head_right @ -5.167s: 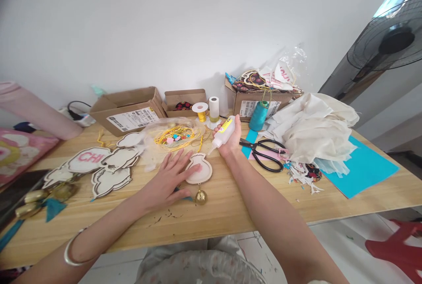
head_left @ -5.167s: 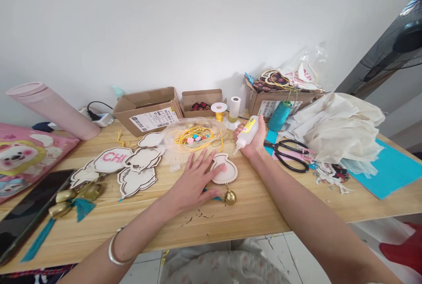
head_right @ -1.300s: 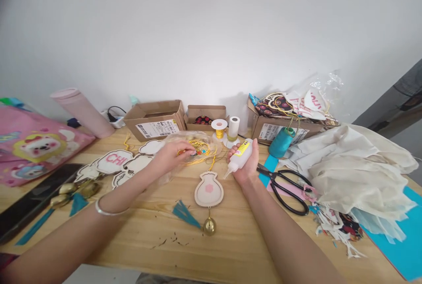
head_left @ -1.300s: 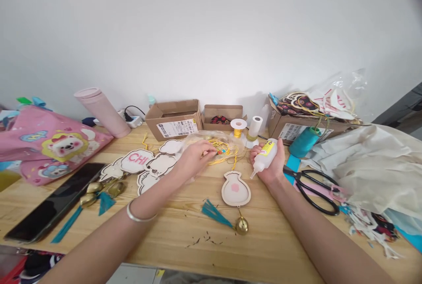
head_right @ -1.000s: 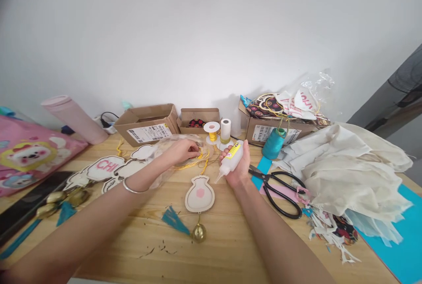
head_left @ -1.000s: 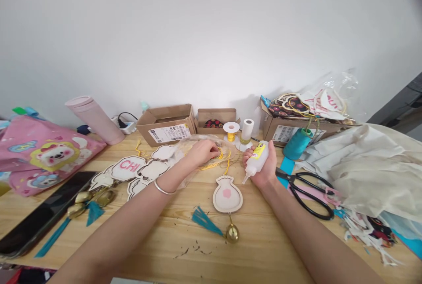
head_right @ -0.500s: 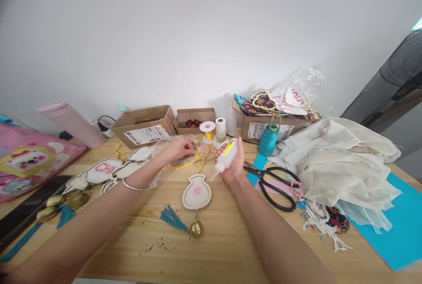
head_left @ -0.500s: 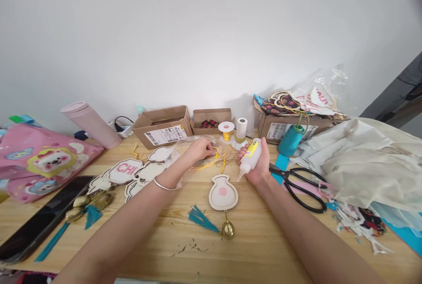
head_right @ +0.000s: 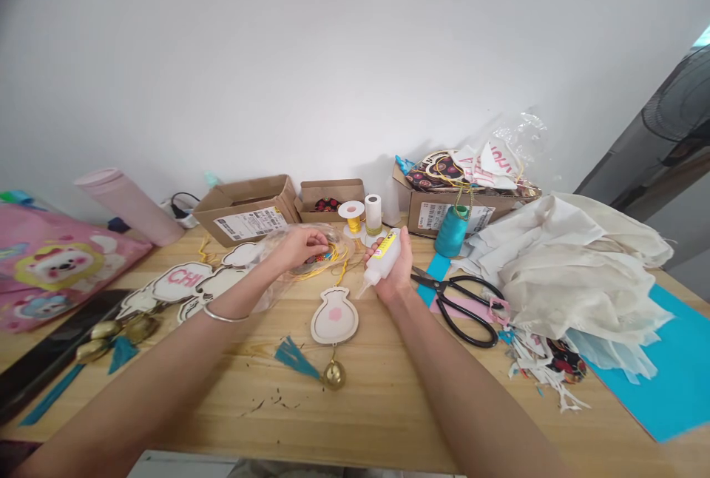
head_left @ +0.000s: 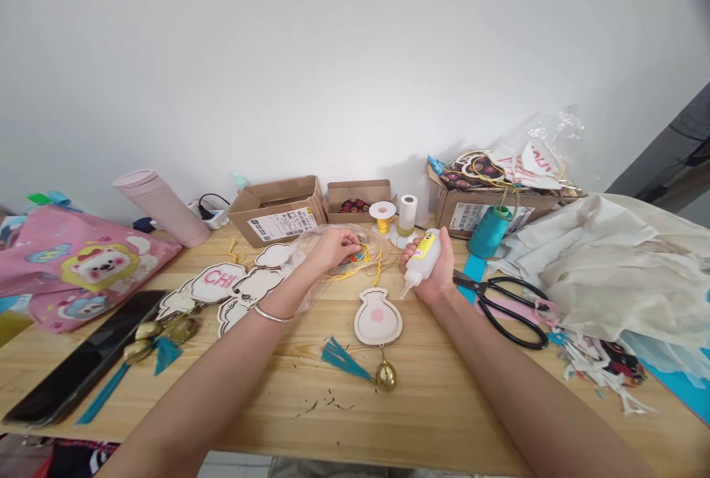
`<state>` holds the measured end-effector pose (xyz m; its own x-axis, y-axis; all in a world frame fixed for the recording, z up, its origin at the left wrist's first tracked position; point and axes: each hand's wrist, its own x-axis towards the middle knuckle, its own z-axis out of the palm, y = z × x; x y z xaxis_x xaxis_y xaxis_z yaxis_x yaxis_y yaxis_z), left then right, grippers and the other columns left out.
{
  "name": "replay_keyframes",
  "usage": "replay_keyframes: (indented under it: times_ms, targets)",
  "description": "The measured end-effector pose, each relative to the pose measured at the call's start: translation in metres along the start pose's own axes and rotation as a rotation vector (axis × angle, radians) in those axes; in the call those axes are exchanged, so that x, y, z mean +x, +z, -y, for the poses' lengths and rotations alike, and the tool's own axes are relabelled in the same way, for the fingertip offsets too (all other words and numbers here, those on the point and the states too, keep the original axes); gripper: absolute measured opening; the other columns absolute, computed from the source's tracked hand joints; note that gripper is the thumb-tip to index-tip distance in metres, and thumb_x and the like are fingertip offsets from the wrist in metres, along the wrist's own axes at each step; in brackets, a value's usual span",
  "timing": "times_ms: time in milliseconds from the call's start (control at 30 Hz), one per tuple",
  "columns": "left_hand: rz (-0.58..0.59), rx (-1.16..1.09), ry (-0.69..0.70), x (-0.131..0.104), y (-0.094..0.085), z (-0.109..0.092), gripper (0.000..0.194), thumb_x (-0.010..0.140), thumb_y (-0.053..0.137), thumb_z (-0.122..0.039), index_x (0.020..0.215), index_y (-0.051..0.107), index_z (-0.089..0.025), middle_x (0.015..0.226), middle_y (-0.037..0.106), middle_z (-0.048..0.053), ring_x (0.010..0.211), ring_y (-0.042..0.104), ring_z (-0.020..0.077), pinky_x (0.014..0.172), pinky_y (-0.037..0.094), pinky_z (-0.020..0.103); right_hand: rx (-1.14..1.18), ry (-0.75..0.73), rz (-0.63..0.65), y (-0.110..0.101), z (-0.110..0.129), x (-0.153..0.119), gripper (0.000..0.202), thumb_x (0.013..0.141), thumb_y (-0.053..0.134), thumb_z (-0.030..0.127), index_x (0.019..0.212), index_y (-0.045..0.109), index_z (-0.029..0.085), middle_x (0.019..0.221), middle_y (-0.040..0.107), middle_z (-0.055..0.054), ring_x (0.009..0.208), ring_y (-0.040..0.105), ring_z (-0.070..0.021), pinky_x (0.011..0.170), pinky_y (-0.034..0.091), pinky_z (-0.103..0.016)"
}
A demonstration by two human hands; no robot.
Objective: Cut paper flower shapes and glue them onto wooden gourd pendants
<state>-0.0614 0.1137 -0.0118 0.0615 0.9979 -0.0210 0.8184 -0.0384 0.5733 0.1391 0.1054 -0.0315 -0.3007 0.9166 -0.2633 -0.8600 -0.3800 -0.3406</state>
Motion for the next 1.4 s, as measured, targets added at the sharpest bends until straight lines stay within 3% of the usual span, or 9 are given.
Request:
replay_keyframes:
  times_ms: [200, 533, 767, 1000, 1400]
  targets:
    - [0.068, 0.085, 0.055, 0.008, -0.003, -0.006, 0.008, 0.063, 0.065, -0.022, 0.057, 0.065, -0.017, 0.057, 0.063, 0.0, 0.055, 0.051, 0.0119, 0.053, 0.035, 0.022, 0.008, -0.013, 0.011, 0.002, 0.0, 0.0, 0.045, 0.077, 0.045, 0.061, 0.063, 0.047, 0.018, 0.049, 0.048, 0.003, 0.042, 0.048, -0.0071, 0.04, 0.046, -0.017]
    - [0.146, 0.09, -0.11, 0.009, -0.001, -0.018, 0.009, 0.059, 0.062, -0.019, 0.051, 0.062, -0.017, 0.033, 0.039, -0.006, 0.033, 0.035, 0.008, 0.037, 0.024, 0.022, -0.031, -0.011, -0.015, 0.0, 0.0, 0.001, 0.046, 0.078, 0.041, 0.063, 0.063, 0.045, 0.019, 0.048, 0.048, 0.003, 0.04, 0.047, -0.0075, 0.04, 0.047, -0.018]
    - [0.03, -0.027, -0.157, 0.0, -0.004, -0.016, 0.009, 0.062, 0.064, -0.022, 0.059, 0.063, -0.014, 0.045, 0.053, -0.003, 0.032, 0.039, 0.006, 0.034, 0.028, 0.019, -0.026, -0.002, -0.037, 0.001, 0.0, 0.001, 0.046, 0.078, 0.04, 0.062, 0.062, 0.046, 0.019, 0.048, 0.047, 0.003, 0.042, 0.047, -0.0079, 0.039, 0.047, -0.019]
    - [-0.066, -0.236, -0.209, -0.01, -0.008, -0.013, 0.019, 0.069, 0.064, -0.024, 0.085, 0.066, -0.013, 0.064, 0.065, 0.001, 0.038, 0.047, 0.0058, 0.035, 0.034, 0.017, -0.024, -0.018, -0.028, 0.0, 0.0, 0.001, 0.046, 0.078, 0.042, 0.061, 0.063, 0.047, 0.018, 0.048, 0.048, 0.002, 0.041, 0.047, -0.0076, 0.04, 0.047, -0.018]
    - [-0.175, -0.472, -0.218, -0.017, -0.007, -0.01, 0.009, 0.061, 0.072, -0.014, 0.068, 0.066, -0.013, 0.049, 0.058, -0.003, 0.036, 0.043, 0.0056, 0.035, 0.033, 0.017, -0.013, -0.011, -0.028, 0.004, -0.001, -0.003, 0.045, 0.078, 0.042, 0.061, 0.062, 0.045, 0.019, 0.048, 0.047, 0.003, 0.041, 0.047, -0.0082, 0.04, 0.046, -0.018]
